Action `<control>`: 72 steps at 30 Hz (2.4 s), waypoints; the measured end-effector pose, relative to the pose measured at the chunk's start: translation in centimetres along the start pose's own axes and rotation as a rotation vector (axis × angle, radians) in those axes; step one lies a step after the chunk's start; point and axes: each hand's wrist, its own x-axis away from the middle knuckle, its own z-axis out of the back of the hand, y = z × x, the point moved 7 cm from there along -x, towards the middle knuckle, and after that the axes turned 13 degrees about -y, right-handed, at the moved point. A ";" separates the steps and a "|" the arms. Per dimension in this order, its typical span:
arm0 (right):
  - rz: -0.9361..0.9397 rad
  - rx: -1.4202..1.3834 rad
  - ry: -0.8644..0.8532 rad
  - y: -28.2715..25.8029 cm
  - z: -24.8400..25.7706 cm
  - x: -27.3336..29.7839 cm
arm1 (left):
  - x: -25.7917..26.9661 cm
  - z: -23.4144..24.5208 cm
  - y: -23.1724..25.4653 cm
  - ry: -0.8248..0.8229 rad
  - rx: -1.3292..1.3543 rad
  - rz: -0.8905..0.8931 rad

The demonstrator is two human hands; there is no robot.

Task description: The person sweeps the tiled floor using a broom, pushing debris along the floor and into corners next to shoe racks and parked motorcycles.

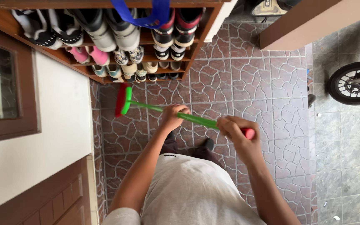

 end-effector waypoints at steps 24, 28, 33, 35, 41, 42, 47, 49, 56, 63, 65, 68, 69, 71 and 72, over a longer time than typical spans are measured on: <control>0.485 -0.056 -0.284 -10.4 17.8 14.6 | -3.1 -9.1 26.9 0.150 0.096 -0.159; 0.408 -0.247 -0.302 -7.3 16.9 9.7 | -0.3 -7.5 22.0 0.181 0.196 0.126; 0.333 -0.311 -0.326 -1.9 11.1 3.4 | 5.8 -6.5 13.1 0.256 0.037 0.423; 0.190 -0.439 -0.353 0.8 8.3 1.8 | 8.4 -6.3 10.6 0.308 -0.235 0.530; 0.084 -0.300 -0.452 2.6 3.4 1.6 | 11.6 -8.6 7.5 0.419 0.162 0.473; 0.081 -0.301 -0.446 2.2 3.5 2.0 | 11.1 -9.0 7.7 0.413 0.164 0.473; 0.319 -0.125 -0.301 -4.0 6.9 4.6 | 5.2 -10.8 11.5 0.387 0.031 0.245; 0.289 -0.096 -0.180 -5.4 7.7 6.0 | 2.2 -11.7 12.4 0.375 -0.035 0.103; 0.310 0.112 0.198 -9.0 9.6 10.4 | -4.9 -14.0 17.3 0.159 0.244 -0.152; 0.187 0.448 0.228 -9.2 9.0 11.4 | -8.5 -14.2 20.6 -0.170 0.543 -0.093; 0.366 0.192 0.182 -9.9 10.6 12.0 | -8.9 -14.2 22.5 -0.200 0.358 -0.123; 0.615 0.153 0.103 -13.2 14.4 13.9 | -8.4 -13.8 25.5 -0.227 0.252 -0.127; 0.630 0.150 0.116 -13.9 15.7 14.7 | -7.9 -13.5 26.2 -0.223 0.250 -0.127; 0.604 0.001 0.046 -14.0 17.6 15.0 | -6.8 -12.8 27.7 -0.209 0.137 -0.202; 0.589 -0.073 0.006 -13.6 18.3 14.7 | -6.3 -12.3 27.7 -0.201 0.134 -0.200</control>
